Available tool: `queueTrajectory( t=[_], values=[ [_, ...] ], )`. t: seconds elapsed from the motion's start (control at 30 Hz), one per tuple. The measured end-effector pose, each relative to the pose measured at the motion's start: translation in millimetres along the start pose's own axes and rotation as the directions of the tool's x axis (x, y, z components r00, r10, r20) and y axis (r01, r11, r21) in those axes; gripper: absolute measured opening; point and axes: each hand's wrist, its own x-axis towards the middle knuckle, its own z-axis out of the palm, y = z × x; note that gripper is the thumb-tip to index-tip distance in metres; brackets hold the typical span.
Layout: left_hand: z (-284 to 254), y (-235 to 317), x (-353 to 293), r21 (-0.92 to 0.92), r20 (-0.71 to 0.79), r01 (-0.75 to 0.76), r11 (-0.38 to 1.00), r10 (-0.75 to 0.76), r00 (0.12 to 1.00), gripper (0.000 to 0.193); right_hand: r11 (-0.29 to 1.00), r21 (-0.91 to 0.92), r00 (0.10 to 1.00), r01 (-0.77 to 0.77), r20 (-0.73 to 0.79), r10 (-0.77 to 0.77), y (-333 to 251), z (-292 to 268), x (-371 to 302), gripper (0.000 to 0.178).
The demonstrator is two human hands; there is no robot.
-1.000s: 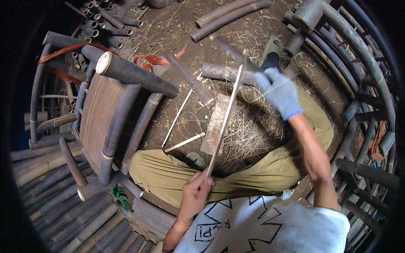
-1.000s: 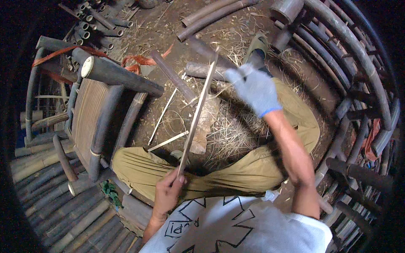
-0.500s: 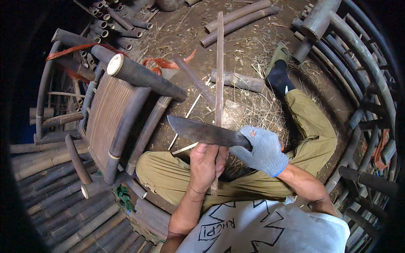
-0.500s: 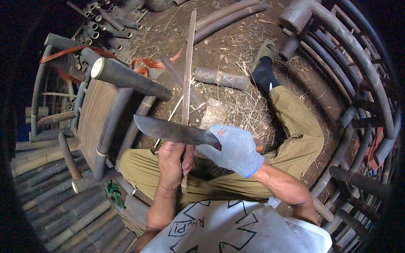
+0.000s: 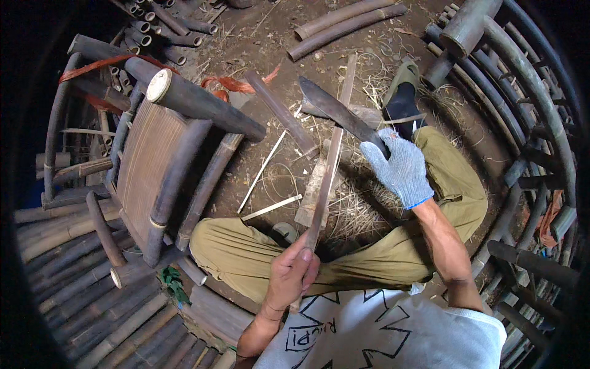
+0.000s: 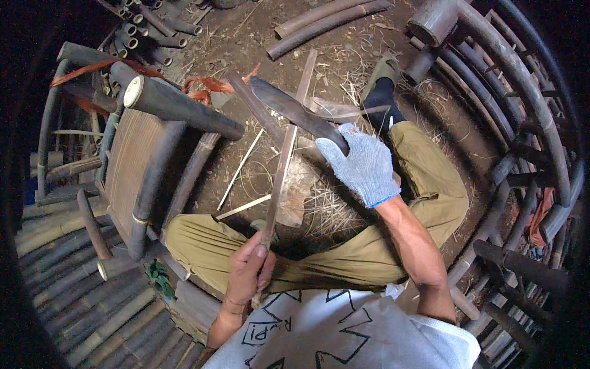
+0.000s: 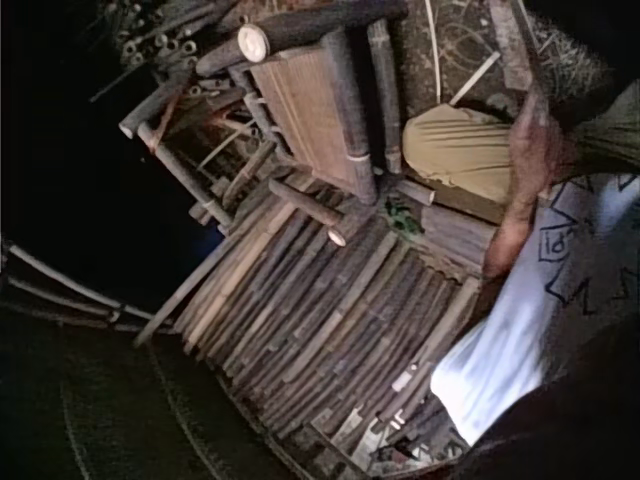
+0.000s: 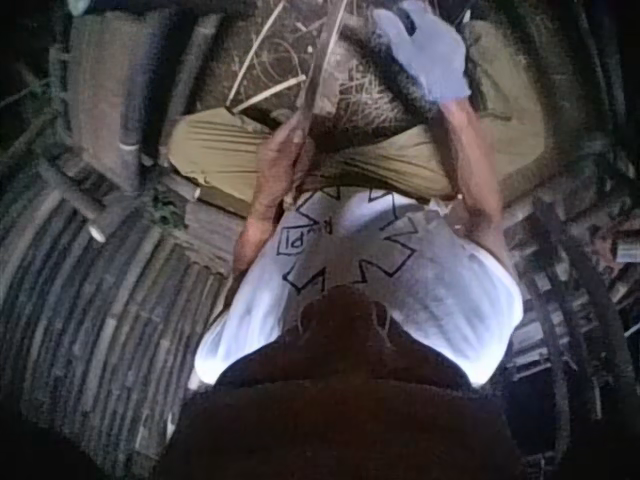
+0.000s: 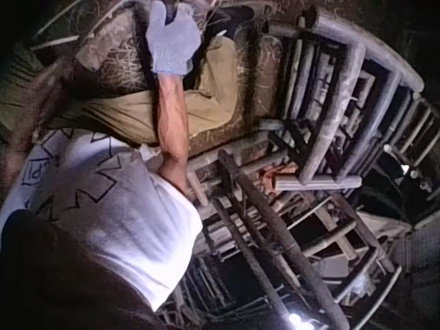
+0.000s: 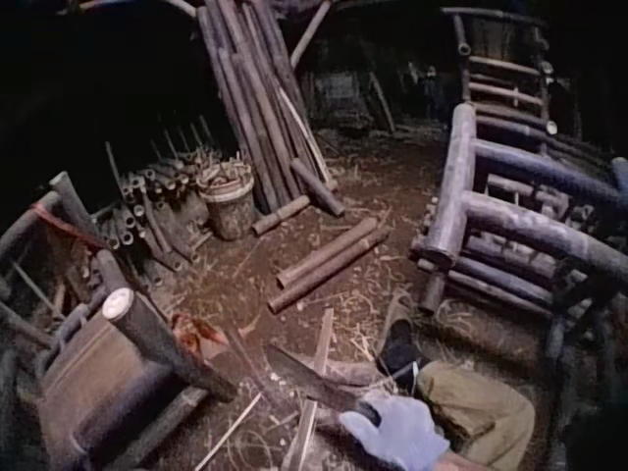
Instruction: The person uses a knife to shave and thin strips of bamboo while sitting on the ground, then fits a thin strip into the frame of a bamboo chair.
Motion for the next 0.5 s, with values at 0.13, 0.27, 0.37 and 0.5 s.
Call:
queueTrajectory(
  t=[0.13, 0.27, 0.37, 0.5],
  values=[
    [-15, 5, -27, 0.273, 0.112, 0.045, 0.961, -0.078, 0.991, 0.044, 0.979, 0.195, 0.952, -0.056, -0.284, 0.111, 52, 2, 32, 0.048],
    [-34, -5, -56, -0.004, 0.058, 0.083, 0.997, -0.083, 0.995, 0.043, 0.978, 0.132, 0.975, -0.161, -0.130, 0.178, 56, -38, 67, 0.056],
    [-25, -8, -4, -0.216, -0.022, 0.054, 0.975, -0.060, 0.998, 0.047, 0.986, 0.164, 0.990, 0.017, -0.144, 0.007, 25, -12, 20, 0.035],
    [-2, 11, 55, -0.597, 0.113, 0.092, 0.797, -0.030, 0.993, 0.033, 0.936, 0.182, 0.946, 0.301, 0.066, -0.317, -47, 3, -42, 0.037]
  ],
)
